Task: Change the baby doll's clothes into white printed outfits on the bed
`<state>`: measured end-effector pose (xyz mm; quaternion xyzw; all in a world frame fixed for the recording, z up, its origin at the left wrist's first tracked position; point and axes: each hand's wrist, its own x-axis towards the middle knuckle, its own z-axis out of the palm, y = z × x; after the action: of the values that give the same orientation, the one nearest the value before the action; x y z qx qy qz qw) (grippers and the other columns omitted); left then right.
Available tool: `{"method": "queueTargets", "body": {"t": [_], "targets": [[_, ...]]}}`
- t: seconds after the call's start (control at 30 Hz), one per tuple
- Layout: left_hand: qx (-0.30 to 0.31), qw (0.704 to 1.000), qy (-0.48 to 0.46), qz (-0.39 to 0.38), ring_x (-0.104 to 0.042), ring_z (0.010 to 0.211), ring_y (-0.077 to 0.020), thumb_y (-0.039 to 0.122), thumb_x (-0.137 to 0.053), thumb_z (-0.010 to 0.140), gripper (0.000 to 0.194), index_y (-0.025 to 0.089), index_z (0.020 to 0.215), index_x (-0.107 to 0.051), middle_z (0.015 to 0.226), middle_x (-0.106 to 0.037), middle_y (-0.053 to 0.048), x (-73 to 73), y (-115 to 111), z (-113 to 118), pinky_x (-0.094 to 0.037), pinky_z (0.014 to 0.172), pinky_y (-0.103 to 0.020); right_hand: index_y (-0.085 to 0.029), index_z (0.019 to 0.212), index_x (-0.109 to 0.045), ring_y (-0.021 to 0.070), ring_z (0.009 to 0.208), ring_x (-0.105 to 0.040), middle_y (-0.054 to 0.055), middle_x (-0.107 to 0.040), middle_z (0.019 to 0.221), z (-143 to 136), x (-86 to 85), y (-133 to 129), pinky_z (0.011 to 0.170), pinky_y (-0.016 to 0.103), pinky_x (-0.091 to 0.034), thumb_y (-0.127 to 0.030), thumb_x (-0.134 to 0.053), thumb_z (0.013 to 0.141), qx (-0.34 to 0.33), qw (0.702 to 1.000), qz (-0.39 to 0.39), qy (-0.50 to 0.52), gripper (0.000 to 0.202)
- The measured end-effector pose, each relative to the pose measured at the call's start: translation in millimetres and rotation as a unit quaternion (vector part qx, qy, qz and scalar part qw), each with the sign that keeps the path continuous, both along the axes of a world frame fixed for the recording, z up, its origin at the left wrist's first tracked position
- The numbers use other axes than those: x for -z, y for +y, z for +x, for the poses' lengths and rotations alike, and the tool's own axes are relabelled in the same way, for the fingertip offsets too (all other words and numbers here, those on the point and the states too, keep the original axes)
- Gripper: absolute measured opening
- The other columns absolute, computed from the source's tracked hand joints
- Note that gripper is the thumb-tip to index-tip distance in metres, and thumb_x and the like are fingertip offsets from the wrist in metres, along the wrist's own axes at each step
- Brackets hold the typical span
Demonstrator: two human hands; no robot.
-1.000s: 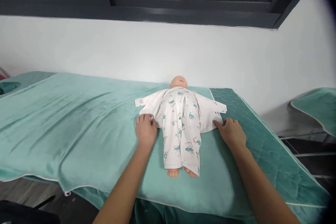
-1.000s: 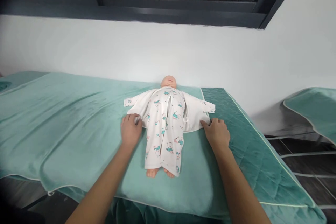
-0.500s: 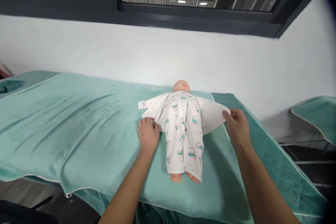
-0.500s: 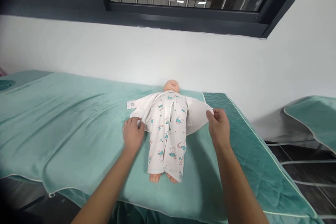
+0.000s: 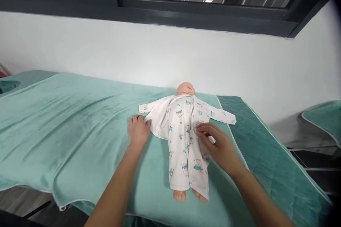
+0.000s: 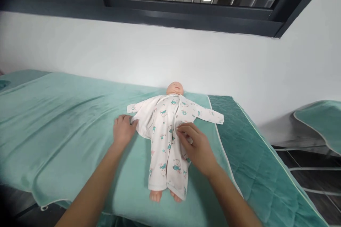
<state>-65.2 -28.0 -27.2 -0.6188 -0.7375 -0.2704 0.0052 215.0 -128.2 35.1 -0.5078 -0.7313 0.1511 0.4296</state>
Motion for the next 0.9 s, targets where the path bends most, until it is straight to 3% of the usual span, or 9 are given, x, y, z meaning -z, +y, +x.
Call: {"method": "queueTargets", "body": {"t": [0.13, 0.23, 0.3, 0.4, 0.53, 0.6, 0.7, 0.77, 0.9], "targets": [[0.039, 0.991, -0.123, -0.017, -0.058, 0.099, -0.0297, 0.032, -0.053, 0.089, 0.013, 0.02, 0.086, -0.058, 0.1, -0.065, -0.011, -8.9, 14.8, 2.1, -0.046, 0.085, -0.044, -0.024, 0.095, -0.066, 0.0178, 0.083, -0.064, 0.003, -0.068, 0.094, 11.5, -7.1, 36.7, 0.071, 0.03, -0.051, -0.038, -0.053, 0.093, 0.084, 0.994, -0.039, 0.055, 0.019], [0.102, 0.94, -0.323, 0.036, -0.062, 0.089, -0.0215, 0.039, -0.044, 0.096, 0.018, 0.023, 0.091, -0.05, 0.095, -0.066, -0.004, -35.1, 7.4, 27.1, -0.05, 0.079, -0.036, -0.023, 0.095, -0.067, 0.0154, 0.068, -0.06, 0.002, -0.068, 0.086, 14.1, -10.1, 85.9, 0.063, 0.028, -0.047, -0.041, -0.054, 0.09, 0.163, 0.982, -0.051, 0.085, 0.022], [0.201, 0.905, -0.366, 0.076, -0.061, 0.107, -0.0204, 0.04, -0.042, 0.098, 0.017, 0.025, 0.093, -0.048, 0.112, -0.065, -0.004, -57.8, -5.2, 51.4, -0.05, 0.09, -0.036, -0.022, 0.089, -0.066, 0.0155, 0.066, -0.059, 0.002, -0.067, 0.08, 11.4, -11.5, 119.6, 0.062, 0.028, -0.044, -0.039, -0.055, 0.088, 0.196, 0.977, -0.052, 0.07, 0.021], [0.397, 0.88, -0.259, 0.016, -0.058, 0.116, -0.0213, 0.034, -0.046, 0.098, 0.011, 0.025, 0.094, -0.052, 0.122, -0.063, -0.005, -82.4, -25.9, 84.1, -0.049, 0.098, -0.038, -0.022, 0.078, -0.062, 0.0164, 0.066, -0.056, 0.001, -0.066, 0.073, 3.5, -10.7, 154.4, 0.062, 0.029, -0.04, -0.037, -0.054, 0.086, 0.201, 0.977, -0.071, 0.015, 0.019], [0.503, 0.852, -0.143, -0.036, -0.059, 0.112, -0.0216, 0.026, -0.046, 0.097, 0.012, 0.025, 0.093, -0.058, 0.122, -0.064, -0.006, -87.4, -34.6, 96.1, -0.047, 0.101, -0.039, -0.022, 0.078, -0.058, 0.0167, 0.064, -0.056, 0.001, -0.066, 0.073, -2.3, -4.2, 163.4, 0.061, 0.029, -0.038, -0.045, -0.055, 0.085, 0.215, 0.972, -0.09, 0.035, 0.024], [0.5, 0.844, -0.177, -0.074, -0.063, 0.1, -0.0189, 0.031, -0.048, 0.097, 0.016, 0.025, 0.093, -0.062, 0.112, -0.068, -0.003, -88.6, -24.9, 90.9, -0.052, 0.09, -0.034, -0.022, 0.079, -0.059, 0.018, 0.066, -0.058, 0.003, -0.067, 0.075, -1.5, -2.1, 161.0, 0.061, 0.029, -0.039, -0.053, -0.059, 0.082, 0.213, 0.97, -0.1, 0.054, 0.031], [0.402, 0.872, -0.27, -0.071, -0.064, 0.076, -0.0151, 0.039, -0.049, 0.096, 0.024, 0.025, 0.091, -0.068, 0.086, -0.07, 0.001, -97.7, 7.7, 85.2, -0.051, 0.07, -0.028, -0.022, 0.081, -0.06, 0.0203, 0.07, -0.06, 0.004, -0.068, 0.078, 1.5, -3.8, 160.1, 0.062, 0.03, -0.041, -0.057, -0.063, 0.078, 0.213, 0.967, -0.129, 0.052, 0.035], [0.332, 0.899, -0.285, -0.026, -0.063, 0.077, -0.0155, 0.037, -0.051, 0.094, 0.024, 0.023, 0.09, -0.07, 0.087, -0.071, 0.0, -104.2, 36.9, 89.9, -0.05, 0.074, -0.028, -0.022, 0.082, -0.061, 0.0207, 0.072, -0.061, 0.004, -0.069, 0.08, 3.5, -6.9, 161.9, 0.064, 0.031, -0.041, -0.054, -0.062, 0.078, 0.219, 0.963, -0.146, 0.055, 0.033], [0.316, 0.911, -0.264, -0.009, -0.064, 0.086, -0.0178, 0.032, -0.054, 0.09, 0.021, 0.021, 0.09, -0.073, 0.093, -0.073, -0.003, -102.8, 89.4, 117.9, -0.048, 0.077, -0.029, -0.021, 0.084, -0.065, 0.0195, 0.075, -0.06, 0.004, -0.071, 0.084, 8.1, -11.6, 166.1, 0.068, 0.031, -0.04, -0.046, -0.06, 0.08, 0.229, 0.955, -0.171, 0.077, 0.026]]}}
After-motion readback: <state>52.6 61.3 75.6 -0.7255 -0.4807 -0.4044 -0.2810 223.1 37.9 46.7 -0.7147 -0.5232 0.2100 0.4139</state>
